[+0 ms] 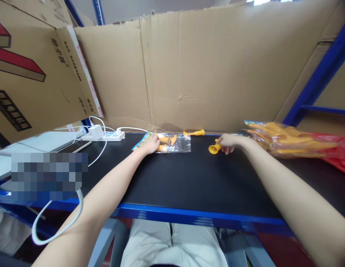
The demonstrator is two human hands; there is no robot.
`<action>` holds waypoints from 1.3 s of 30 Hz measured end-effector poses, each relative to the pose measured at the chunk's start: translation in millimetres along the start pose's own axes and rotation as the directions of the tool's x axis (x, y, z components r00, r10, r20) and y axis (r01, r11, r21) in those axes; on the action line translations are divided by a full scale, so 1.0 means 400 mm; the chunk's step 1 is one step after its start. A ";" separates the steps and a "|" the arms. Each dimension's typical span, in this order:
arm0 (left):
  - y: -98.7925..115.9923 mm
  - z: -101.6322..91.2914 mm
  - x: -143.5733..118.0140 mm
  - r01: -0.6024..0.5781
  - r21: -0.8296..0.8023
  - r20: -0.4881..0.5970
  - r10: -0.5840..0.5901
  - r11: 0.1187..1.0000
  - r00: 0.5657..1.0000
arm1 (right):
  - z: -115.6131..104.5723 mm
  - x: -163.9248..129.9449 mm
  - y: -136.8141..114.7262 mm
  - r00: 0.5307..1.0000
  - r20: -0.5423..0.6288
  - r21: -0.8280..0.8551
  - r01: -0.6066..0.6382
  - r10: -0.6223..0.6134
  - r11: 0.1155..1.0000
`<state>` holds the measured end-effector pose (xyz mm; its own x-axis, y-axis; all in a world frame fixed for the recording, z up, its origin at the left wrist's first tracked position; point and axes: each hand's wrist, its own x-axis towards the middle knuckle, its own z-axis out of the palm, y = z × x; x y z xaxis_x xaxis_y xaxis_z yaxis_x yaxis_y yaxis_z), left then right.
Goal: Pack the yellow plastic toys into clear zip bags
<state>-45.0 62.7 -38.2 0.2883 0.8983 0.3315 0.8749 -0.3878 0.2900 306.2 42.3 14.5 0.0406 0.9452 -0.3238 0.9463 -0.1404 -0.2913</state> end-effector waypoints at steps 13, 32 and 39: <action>0.051 -0.009 -0.017 0.083 0.114 0.066 -0.091 0.990 0.994 | 0.032 -0.055 -0.033 0.956 -0.155 -0.332 0.186 -0.248 0.925; 0.115 0.023 -0.011 0.101 -0.384 0.001 -0.109 0.918 0.994 | 0.084 -0.107 -0.125 0.737 -0.235 -0.118 0.626 -0.634 0.771; 0.135 -0.006 -0.022 0.232 -0.716 0.122 -0.209 0.659 0.970 | 0.086 -0.094 -0.115 0.754 -0.286 0.134 0.643 -0.592 0.754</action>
<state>-1.1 33.5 -23.2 0.1443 0.9778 0.1519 0.3644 -0.1952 0.9105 250.1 3.3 9.3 -0.4377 0.8797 0.1859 0.6967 0.4626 -0.5483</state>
